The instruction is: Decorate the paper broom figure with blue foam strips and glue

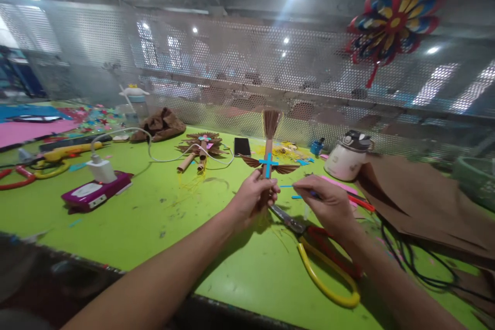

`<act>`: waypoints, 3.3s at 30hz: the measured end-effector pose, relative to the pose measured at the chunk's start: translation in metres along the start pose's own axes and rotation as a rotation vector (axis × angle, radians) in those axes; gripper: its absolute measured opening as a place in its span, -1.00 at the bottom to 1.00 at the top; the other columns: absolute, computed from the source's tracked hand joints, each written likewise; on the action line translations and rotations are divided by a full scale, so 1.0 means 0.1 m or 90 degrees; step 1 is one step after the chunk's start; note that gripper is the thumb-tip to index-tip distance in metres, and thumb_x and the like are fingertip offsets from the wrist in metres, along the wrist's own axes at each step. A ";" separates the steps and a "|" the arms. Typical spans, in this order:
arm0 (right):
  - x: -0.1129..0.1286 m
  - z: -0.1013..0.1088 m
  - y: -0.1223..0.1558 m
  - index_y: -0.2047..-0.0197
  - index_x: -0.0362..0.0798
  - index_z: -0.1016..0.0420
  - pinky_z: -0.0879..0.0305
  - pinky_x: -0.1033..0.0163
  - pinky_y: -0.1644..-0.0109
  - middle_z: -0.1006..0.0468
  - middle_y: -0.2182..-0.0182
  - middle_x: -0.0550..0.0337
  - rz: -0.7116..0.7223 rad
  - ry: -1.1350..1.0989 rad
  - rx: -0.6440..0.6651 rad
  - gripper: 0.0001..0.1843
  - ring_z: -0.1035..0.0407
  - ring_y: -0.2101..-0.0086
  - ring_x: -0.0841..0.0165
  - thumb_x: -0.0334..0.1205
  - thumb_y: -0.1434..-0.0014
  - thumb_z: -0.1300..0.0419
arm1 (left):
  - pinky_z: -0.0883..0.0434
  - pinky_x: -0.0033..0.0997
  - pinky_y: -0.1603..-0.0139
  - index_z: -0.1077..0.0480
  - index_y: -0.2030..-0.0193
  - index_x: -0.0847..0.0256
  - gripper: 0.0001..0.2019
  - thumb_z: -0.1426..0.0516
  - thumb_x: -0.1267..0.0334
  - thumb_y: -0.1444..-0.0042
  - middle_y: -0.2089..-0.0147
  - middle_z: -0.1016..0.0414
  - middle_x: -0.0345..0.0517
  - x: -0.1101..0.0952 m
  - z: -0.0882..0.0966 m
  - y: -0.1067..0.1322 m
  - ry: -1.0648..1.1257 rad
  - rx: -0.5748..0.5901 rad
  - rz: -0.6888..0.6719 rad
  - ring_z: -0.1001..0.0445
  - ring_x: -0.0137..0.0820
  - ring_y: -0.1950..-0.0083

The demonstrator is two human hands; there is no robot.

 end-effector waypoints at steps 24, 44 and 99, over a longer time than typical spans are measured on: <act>-0.05 -0.20 0.06 0.48 -0.12 -0.43 -0.17 0.33 0.46 -0.38 0.62 0.27 -0.303 -0.228 -0.003 -0.73 -0.22 0.56 0.46 -0.06 0.05 -0.27 | -0.12 -0.57 0.64 -0.16 0.18 0.19 -0.58 -0.26 0.26 0.15 0.43 -0.33 -0.28 0.03 0.05 -0.03 -0.137 -0.033 -0.105 -0.22 -0.61 0.61; -0.01 -0.19 0.08 0.50 -0.12 -0.43 -0.15 0.32 0.43 -0.39 0.64 0.29 -0.340 -0.329 -0.024 -0.76 -0.23 0.57 0.48 -0.13 0.06 -0.31 | -0.08 -0.60 0.64 -0.19 0.12 0.20 -0.61 -0.20 0.35 0.12 0.40 -0.35 -0.25 0.02 -0.04 0.05 -0.070 -0.003 -0.029 -0.26 -0.60 0.57; 0.07 -0.05 0.09 0.29 -0.04 -0.48 -0.35 0.22 0.35 -0.51 0.47 0.19 -0.142 -0.225 0.062 -0.87 -0.40 0.46 0.35 -0.22 -0.04 -0.25 | -0.23 -0.55 0.49 -0.23 0.12 0.26 -0.54 -0.28 0.45 0.20 0.39 -0.40 -0.17 -0.01 -0.01 0.00 0.024 0.023 -0.016 -0.34 -0.55 0.47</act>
Point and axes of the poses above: each hand's wrist, its own y-axis away from the middle knuckle, its own z-axis out of the back of the hand, x = y × z, the point moved 3 cm from there along -y, towards the middle knuckle
